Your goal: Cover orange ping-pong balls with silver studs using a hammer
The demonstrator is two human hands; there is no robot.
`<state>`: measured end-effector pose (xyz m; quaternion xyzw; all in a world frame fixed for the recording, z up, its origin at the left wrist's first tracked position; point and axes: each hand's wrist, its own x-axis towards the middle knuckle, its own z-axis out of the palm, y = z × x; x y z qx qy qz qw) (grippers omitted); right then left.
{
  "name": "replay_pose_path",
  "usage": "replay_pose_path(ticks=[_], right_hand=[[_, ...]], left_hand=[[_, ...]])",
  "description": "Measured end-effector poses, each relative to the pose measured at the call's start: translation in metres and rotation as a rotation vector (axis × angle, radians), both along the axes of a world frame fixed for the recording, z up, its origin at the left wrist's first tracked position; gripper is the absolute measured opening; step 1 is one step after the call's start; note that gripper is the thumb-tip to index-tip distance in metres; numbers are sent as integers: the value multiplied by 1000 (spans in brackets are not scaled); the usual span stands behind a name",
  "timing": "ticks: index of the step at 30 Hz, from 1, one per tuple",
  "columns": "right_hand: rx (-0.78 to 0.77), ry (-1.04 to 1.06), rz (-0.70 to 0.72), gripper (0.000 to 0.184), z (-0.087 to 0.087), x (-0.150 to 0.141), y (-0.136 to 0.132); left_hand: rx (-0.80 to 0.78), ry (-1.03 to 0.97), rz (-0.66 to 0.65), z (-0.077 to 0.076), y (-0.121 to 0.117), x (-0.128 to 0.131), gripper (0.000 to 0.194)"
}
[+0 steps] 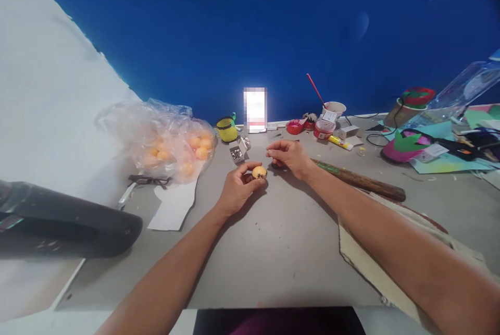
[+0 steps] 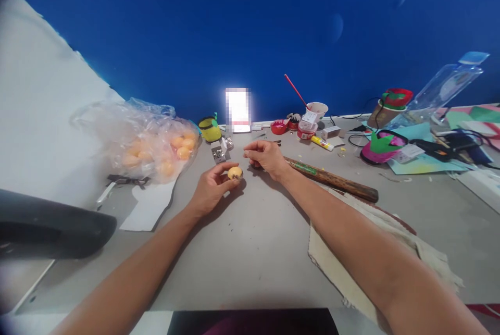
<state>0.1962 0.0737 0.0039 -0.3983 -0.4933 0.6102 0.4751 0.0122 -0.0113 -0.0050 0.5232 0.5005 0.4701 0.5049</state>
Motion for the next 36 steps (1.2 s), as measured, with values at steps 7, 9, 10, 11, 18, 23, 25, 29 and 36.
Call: replay_pose_path(ticks=[7,9,10,11,18,23,25,29,36], right_hand=[[-48,81,114,41,0,3,0],[-79,119,151,43,1,2,-3],[-92,131,169,43,2,1,-5],[-103,136,187,42,2,1,-6],[-134,90,246,42,-1,1,-7],[-139,92,291,43,-4,3,-3],[-136,93,306,42,-5,4,-2],[-136,94,325,41,-6,6,0],[-138,87,337,40,-6,7,0]], left_hand=[[-134,-435,0,5,0,-7,55],[-146,-472,-4,6,1,-8,52],[-151,-485,-6,7,1,-8,52],[-156,-493,-4,7,1,-8,51],[-129,-379,39,1,1,-10,63],[-31,-296,57,-3,1,-11,52],[-16,-266,50,-1,0,-11,51],[-7,-170,46,4,-1,-10,60],[13,9,41,9,-4,-7,53]])
